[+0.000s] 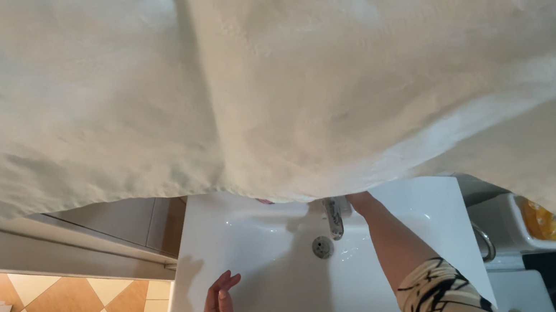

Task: The person removes items from the bathroom sink, applies cleaning liquid to the toilet bowl, and then scrubs the sink basin and faucet with a sponge. The person rinses the sponge and continues wiping the sink surface.

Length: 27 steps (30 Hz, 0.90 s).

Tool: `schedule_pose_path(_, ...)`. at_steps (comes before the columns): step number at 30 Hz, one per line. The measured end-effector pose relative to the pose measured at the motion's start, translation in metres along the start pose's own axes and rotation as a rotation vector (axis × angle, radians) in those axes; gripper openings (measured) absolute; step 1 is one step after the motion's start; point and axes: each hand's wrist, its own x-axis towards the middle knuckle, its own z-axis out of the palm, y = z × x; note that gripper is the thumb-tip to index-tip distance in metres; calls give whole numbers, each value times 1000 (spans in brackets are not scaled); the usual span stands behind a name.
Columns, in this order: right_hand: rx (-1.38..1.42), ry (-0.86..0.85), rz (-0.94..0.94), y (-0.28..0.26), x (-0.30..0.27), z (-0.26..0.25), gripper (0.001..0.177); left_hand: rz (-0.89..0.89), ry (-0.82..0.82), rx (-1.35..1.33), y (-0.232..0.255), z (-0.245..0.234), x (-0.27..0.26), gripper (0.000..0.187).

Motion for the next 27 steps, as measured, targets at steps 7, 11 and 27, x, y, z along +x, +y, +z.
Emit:
schedule_pose_path(7, 210, 35, 110, 36, -25, -18, 49, -24, -67, 70, 24, 4, 2, 48)
schedule_pose_path(11, 145, 466, 40, 59, -24, -31, 32, -44, -104, 59, 28, 11, 2, 46)
schedule_pose_path(27, -31, 219, -531, 112, -18, -5, 37, -133, -165, 88, 38, 30, -12, 45)
